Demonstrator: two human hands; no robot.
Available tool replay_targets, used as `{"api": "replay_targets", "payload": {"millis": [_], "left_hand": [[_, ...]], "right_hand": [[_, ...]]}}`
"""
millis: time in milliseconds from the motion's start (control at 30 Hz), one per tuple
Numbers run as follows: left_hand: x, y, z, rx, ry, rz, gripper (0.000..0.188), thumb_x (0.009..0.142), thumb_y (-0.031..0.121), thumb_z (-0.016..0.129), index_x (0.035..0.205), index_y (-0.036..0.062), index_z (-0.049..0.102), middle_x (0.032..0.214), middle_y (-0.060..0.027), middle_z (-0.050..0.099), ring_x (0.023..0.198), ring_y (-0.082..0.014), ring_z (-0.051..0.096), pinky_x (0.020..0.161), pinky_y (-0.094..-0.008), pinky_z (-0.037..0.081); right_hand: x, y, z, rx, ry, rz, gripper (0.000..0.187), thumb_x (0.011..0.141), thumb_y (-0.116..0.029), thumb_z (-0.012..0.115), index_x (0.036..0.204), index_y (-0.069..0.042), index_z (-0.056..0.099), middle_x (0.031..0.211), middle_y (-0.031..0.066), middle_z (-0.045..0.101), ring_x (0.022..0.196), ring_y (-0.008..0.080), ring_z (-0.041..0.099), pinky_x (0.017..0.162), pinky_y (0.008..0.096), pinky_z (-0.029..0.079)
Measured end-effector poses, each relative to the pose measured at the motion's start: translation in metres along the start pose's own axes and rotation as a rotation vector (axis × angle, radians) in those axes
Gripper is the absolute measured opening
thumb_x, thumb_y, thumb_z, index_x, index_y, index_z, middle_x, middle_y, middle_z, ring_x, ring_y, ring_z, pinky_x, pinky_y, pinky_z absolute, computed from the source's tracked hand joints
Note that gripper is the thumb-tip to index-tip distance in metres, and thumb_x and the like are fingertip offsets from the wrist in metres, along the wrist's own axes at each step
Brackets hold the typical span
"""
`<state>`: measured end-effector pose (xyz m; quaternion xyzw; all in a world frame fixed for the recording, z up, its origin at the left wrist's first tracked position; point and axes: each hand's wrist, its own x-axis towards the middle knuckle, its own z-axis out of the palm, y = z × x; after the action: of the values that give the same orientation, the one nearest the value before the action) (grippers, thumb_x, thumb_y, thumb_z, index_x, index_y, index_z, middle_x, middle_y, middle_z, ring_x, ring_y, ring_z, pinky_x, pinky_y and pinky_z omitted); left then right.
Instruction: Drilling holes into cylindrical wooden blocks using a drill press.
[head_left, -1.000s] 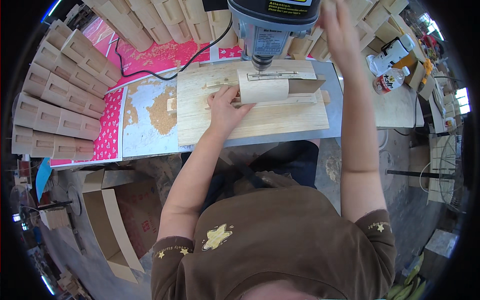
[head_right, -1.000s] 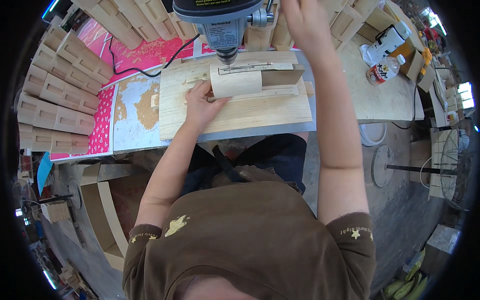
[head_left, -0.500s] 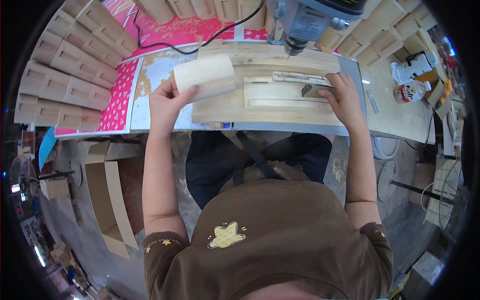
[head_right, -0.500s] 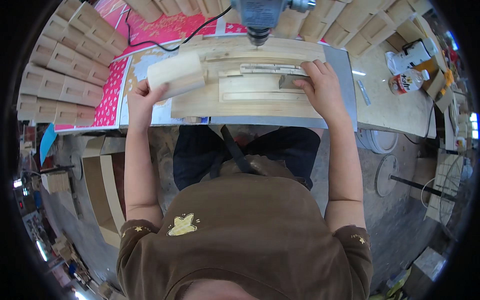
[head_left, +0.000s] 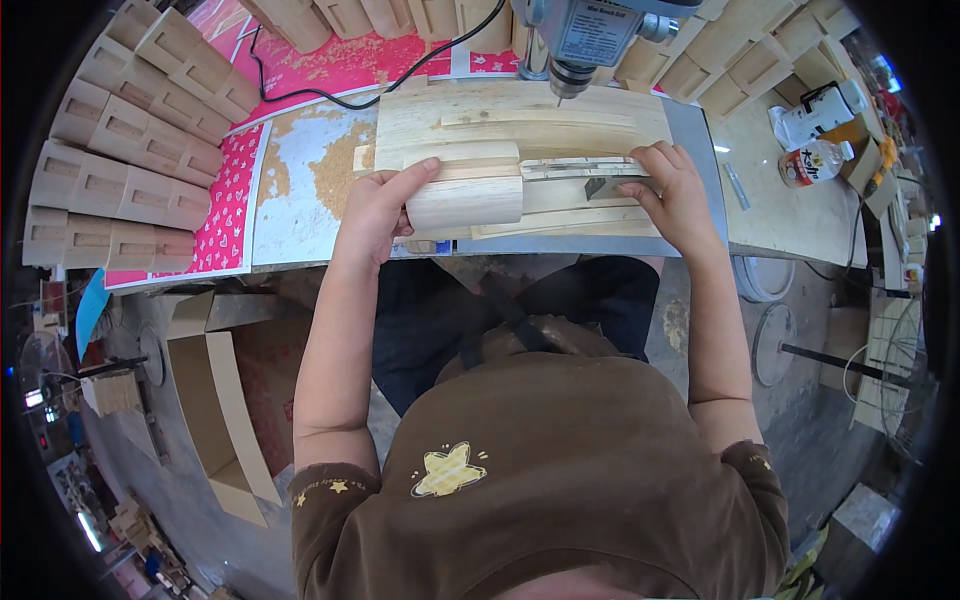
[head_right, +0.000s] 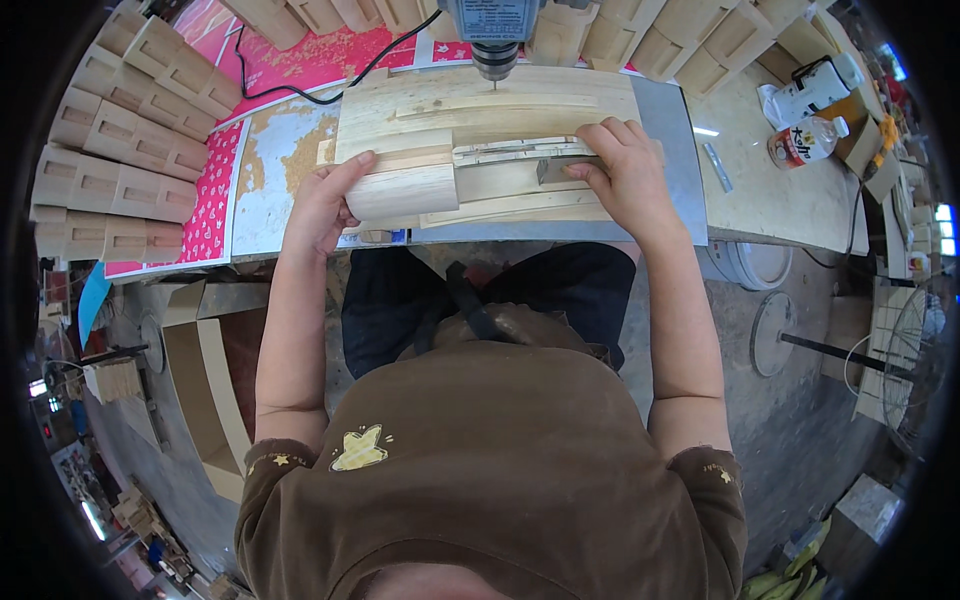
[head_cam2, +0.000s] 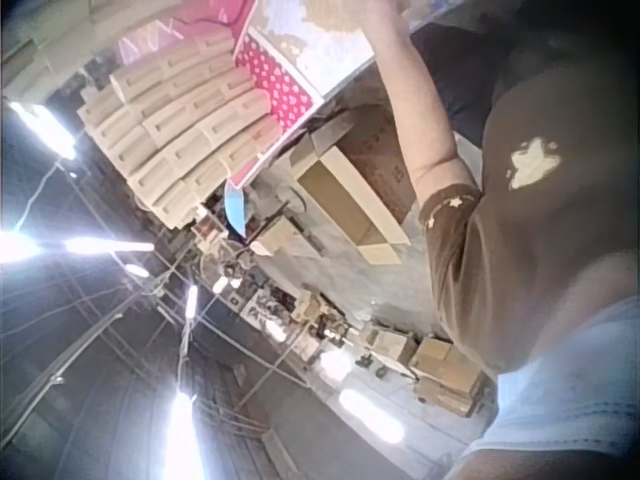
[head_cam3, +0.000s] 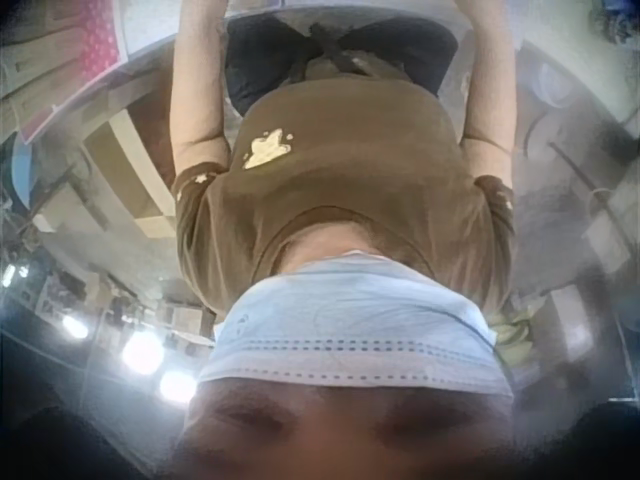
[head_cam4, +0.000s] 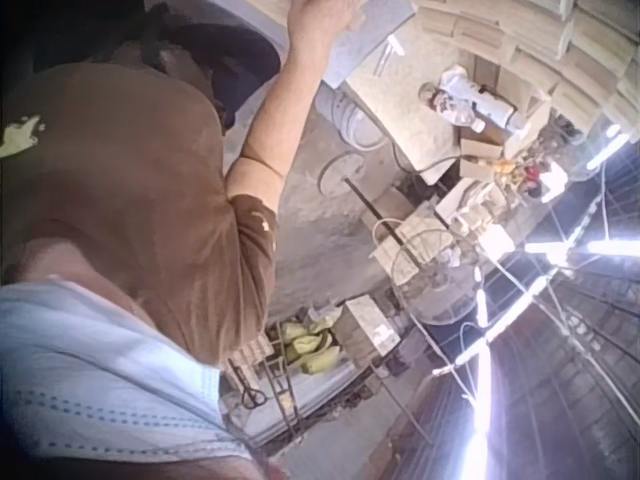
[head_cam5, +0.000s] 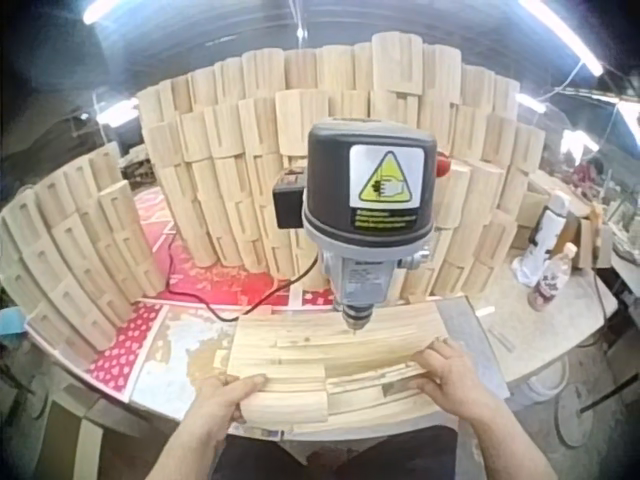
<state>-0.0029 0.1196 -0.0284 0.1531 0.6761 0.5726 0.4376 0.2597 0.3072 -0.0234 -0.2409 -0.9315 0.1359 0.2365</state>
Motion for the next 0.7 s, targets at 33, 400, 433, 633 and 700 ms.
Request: {"api": "replay_targets", "payload": {"millis": [33, 400, 433, 633, 700], "left_hand": [[0.002, 0.0, 0.001, 0.001, -0.005, 0.002, 0.041, 0.075, 0.034, 0.073, 0.074, -0.0048, 0.061, 0.054, -0.0021, 0.052, 0.041, -0.0054, 0.041, 0.038, -0.0206, 0.028], [0.013, -0.017, 0.013, 0.032, -0.11, 0.044, 0.041, 0.083, 0.039, 0.065, 0.089, -0.0008, 0.06, 0.064, -0.0021, 0.056, 0.05, -0.0067, 0.045, 0.047, -0.0209, 0.035], [0.012, -0.016, 0.019, 0.031, -0.112, 0.046, 0.041, 0.083, 0.039, 0.065, 0.089, -0.0008, 0.06, 0.064, -0.0021, 0.056, 0.05, -0.0067, 0.045, 0.047, -0.0209, 0.035], [0.011, -0.028, 0.047, 0.021, -0.273, 0.232, 0.043, 0.078, 0.037, 0.072, 0.093, -0.0015, 0.059, 0.077, -0.0014, 0.056, 0.07, -0.0066, 0.049, 0.062, -0.0219, 0.041], [0.005, -0.032, 0.051, 0.062, -0.237, 0.344, 0.047, 0.074, 0.032, 0.076, 0.1, -0.002, 0.058, 0.083, -0.0043, 0.058, 0.074, -0.0106, 0.053, 0.067, -0.024, 0.044]], "right_hand": [[-0.001, 0.0, -0.001, -0.006, 0.0, 0.006, 0.029, 0.068, -0.013, 0.071, 0.094, -0.007, 0.057, 0.09, 0.0068, 0.057, 0.089, 0.0285, 0.051, 0.074, 0.0389, 0.041], [0.002, -0.006, 0.001, -0.04, 0.008, 0.009, 0.029, 0.069, -0.013, 0.07, 0.094, -0.007, 0.057, 0.089, 0.0075, 0.057, 0.086, 0.0297, 0.051, 0.075, 0.0396, 0.042], [0.003, -0.009, 0.004, -0.052, 0.031, -0.003, 0.03, 0.069, -0.013, 0.07, 0.095, -0.007, 0.058, 0.089, 0.0078, 0.057, 0.085, 0.0299, 0.051, 0.075, 0.0396, 0.042], [0.008, -0.013, 0.014, -0.052, 0.047, 0.017, 0.031, 0.068, -0.014, 0.071, 0.096, -0.007, 0.059, 0.089, 0.0089, 0.057, 0.084, 0.0299, 0.051, 0.076, 0.0393, 0.042], [0.008, -0.011, 0.014, -0.062, 0.074, 0.019, 0.032, 0.068, -0.014, 0.071, 0.097, -0.006, 0.059, 0.089, 0.0092, 0.058, 0.084, 0.0301, 0.051, 0.076, 0.0392, 0.042]]}}
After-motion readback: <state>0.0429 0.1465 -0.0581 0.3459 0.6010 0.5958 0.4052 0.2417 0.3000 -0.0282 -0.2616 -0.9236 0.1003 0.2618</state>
